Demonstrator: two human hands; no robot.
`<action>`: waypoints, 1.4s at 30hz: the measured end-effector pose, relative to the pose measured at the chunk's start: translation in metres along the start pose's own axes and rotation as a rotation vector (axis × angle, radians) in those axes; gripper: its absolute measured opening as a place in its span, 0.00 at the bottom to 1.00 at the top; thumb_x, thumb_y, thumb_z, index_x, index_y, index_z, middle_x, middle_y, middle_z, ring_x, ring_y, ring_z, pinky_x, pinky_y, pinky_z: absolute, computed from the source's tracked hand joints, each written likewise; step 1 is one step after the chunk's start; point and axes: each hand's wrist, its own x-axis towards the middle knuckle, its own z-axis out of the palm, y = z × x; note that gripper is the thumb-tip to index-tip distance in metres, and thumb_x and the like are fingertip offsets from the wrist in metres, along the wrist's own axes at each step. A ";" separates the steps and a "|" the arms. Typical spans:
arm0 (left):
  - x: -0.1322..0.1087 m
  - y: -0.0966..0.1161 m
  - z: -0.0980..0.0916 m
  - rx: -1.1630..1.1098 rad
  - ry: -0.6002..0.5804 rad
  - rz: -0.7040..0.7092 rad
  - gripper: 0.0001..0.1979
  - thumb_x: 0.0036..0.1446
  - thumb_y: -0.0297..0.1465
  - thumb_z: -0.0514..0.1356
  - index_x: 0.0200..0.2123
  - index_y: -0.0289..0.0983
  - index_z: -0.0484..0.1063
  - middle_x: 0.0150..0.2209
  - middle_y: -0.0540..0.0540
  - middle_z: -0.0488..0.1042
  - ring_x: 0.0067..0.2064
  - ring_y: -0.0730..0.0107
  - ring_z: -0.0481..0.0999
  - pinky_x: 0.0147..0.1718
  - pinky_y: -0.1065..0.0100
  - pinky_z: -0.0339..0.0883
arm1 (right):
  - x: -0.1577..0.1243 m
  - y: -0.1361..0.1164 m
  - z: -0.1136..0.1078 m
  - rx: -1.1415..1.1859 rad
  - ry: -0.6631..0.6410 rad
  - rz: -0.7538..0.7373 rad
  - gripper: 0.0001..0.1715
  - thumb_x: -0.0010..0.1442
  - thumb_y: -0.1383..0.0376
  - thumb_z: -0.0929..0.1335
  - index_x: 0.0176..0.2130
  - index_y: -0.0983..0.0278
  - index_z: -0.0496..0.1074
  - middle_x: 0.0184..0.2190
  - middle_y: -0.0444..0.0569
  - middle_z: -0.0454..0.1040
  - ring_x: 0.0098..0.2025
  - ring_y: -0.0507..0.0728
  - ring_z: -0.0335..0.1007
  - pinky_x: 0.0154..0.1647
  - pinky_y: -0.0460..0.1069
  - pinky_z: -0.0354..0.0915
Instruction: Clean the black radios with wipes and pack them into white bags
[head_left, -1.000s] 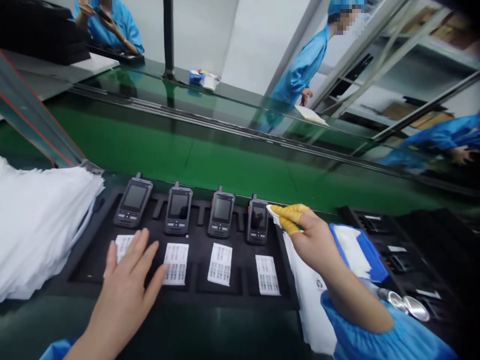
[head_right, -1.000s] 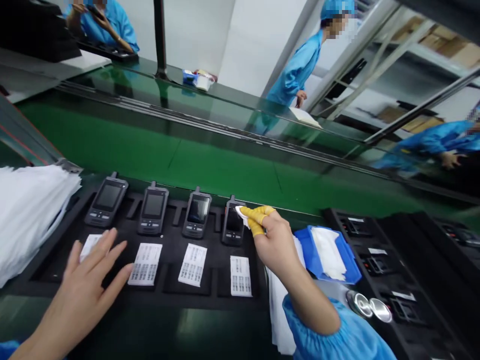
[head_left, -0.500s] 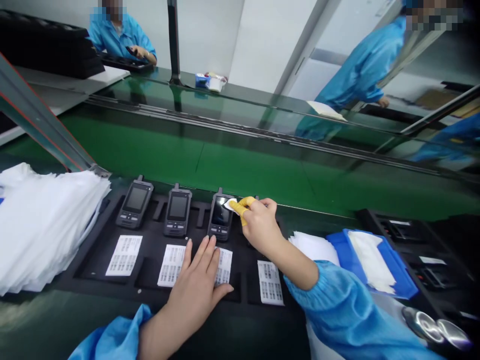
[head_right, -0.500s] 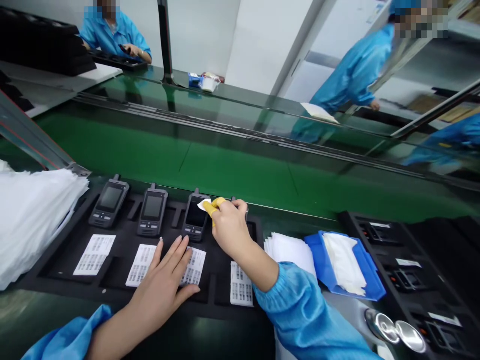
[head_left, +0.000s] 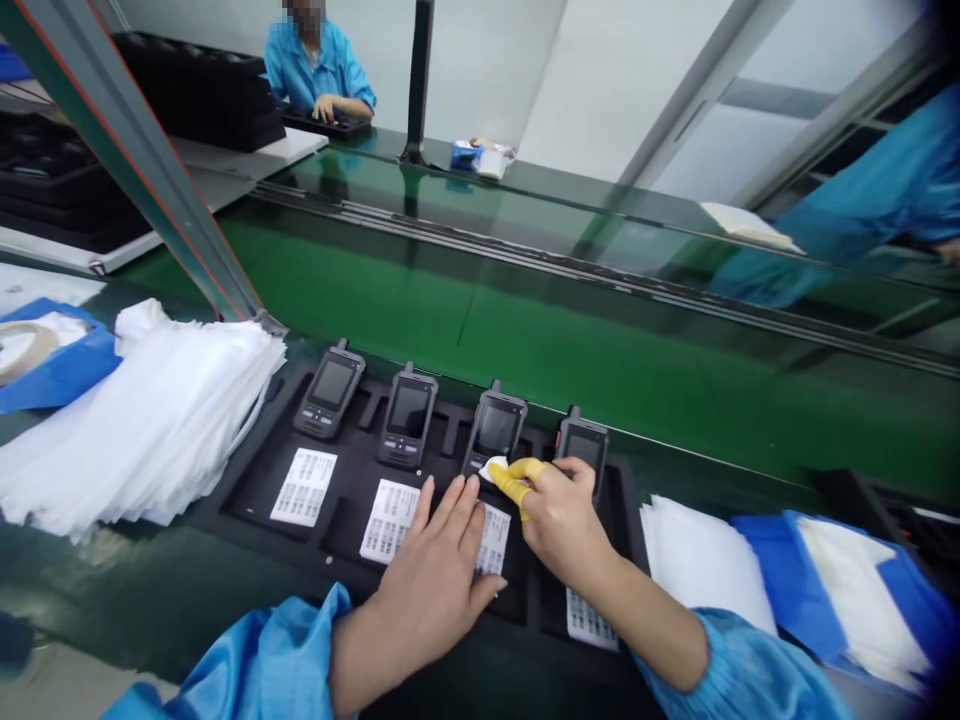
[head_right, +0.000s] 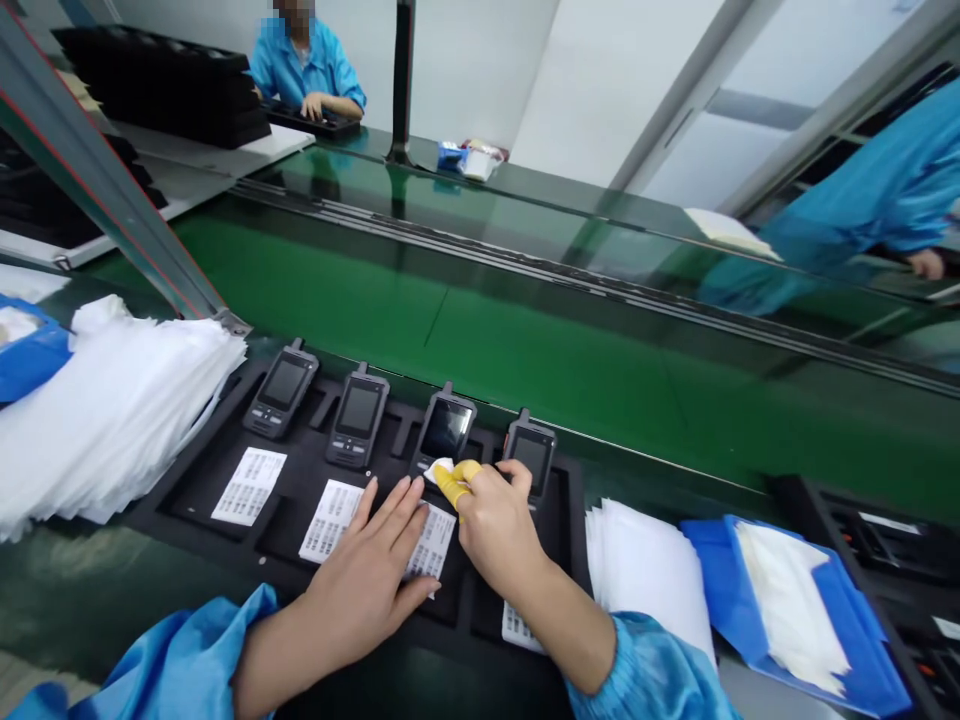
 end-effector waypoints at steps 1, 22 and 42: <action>0.000 0.000 0.000 -0.002 0.000 -0.002 0.30 0.60 0.45 0.52 0.57 0.27 0.63 0.63 0.33 0.57 0.64 0.50 0.56 0.60 0.45 0.51 | -0.003 -0.002 -0.002 0.024 -0.016 -0.003 0.20 0.48 0.79 0.61 0.29 0.62 0.76 0.34 0.48 0.74 0.35 0.53 0.65 0.48 0.55 0.48; -0.034 -0.043 -0.001 0.215 0.246 -0.132 0.28 0.61 0.45 0.51 0.52 0.26 0.67 0.58 0.28 0.64 0.59 0.47 0.63 0.56 0.41 0.54 | 0.115 -0.040 0.013 -0.150 -0.065 -0.085 0.15 0.56 0.75 0.62 0.33 0.63 0.76 0.34 0.50 0.71 0.37 0.56 0.63 0.48 0.58 0.44; -0.035 -0.043 0.004 0.171 0.219 -0.123 0.29 0.60 0.45 0.52 0.54 0.26 0.65 0.58 0.29 0.64 0.61 0.46 0.61 0.58 0.45 0.51 | 0.096 -0.043 0.022 -0.165 -0.076 -0.157 0.15 0.54 0.75 0.63 0.27 0.61 0.76 0.35 0.48 0.72 0.36 0.54 0.62 0.48 0.58 0.42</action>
